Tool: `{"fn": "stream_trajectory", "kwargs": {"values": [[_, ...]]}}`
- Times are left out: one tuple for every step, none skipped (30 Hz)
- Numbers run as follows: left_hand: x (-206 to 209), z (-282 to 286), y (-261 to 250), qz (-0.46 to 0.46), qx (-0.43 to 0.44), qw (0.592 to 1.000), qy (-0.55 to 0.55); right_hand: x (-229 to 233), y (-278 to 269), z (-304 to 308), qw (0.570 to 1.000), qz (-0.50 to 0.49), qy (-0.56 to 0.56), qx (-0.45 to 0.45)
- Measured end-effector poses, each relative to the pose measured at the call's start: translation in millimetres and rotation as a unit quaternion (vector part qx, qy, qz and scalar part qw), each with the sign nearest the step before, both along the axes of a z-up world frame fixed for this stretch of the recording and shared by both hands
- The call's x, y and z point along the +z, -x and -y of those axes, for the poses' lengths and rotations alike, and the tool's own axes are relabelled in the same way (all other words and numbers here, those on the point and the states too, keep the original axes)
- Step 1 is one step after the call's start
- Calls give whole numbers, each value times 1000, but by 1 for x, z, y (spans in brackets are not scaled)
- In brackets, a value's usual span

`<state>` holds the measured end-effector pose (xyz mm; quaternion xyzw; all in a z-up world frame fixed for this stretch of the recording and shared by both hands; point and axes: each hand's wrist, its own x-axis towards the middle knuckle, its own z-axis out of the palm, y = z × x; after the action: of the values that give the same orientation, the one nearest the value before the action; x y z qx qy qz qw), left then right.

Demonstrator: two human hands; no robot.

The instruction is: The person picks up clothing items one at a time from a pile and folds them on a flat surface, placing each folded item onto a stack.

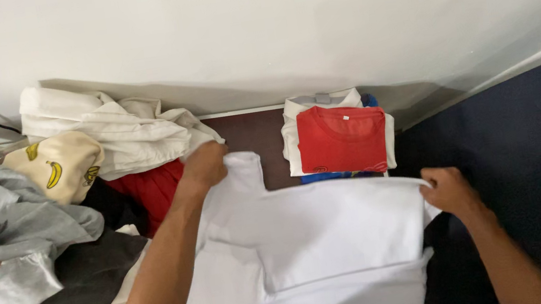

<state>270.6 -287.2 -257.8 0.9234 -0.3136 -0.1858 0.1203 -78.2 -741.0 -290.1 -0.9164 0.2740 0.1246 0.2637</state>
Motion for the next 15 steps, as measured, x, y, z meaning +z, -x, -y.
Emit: {"fn": "stream_trajectory", "kwargs": {"values": [[12,-1,-5,33,24,998,50,15,-3,4,1000,13,10,-1],[26,-3,-11,45,25,997,49,31,-6,7,999,27,20,-4],[42,-5,-15,57,27,997,49,45,-9,3,999,33,34,-9],[58,-7,-14,69,28,996,48,60,-10,2,998,38,49,-14],[73,-9,-8,69,13,994,81,74,-9,-2,997,44,63,-18],[87,-12,-1,69,-1,991,112,86,-7,-9,997,40,67,-14],[100,-15,7,69,-15,987,144,95,-5,-16,997,36,70,-11],[110,-22,19,66,-25,986,151,102,-3,-25,997,31,72,-6],[116,-29,37,63,-34,985,159,106,2,-33,996,-3,88,-2],[119,-36,56,61,-43,983,166,108,9,-41,994,-36,103,3],[119,-46,78,76,-50,984,156,108,16,-49,990,-69,119,8],[114,-56,103,90,-57,984,146,105,25,-55,990,-83,115,3],[107,-68,130,101,-79,985,113,100,34,-62,989,-98,111,-2],[99,-81,157,113,-101,985,80,93,42,-68,988,-112,108,-7],[88,-93,185,120,-105,987,37,85,49,-71,988,-98,117,-1]]}}
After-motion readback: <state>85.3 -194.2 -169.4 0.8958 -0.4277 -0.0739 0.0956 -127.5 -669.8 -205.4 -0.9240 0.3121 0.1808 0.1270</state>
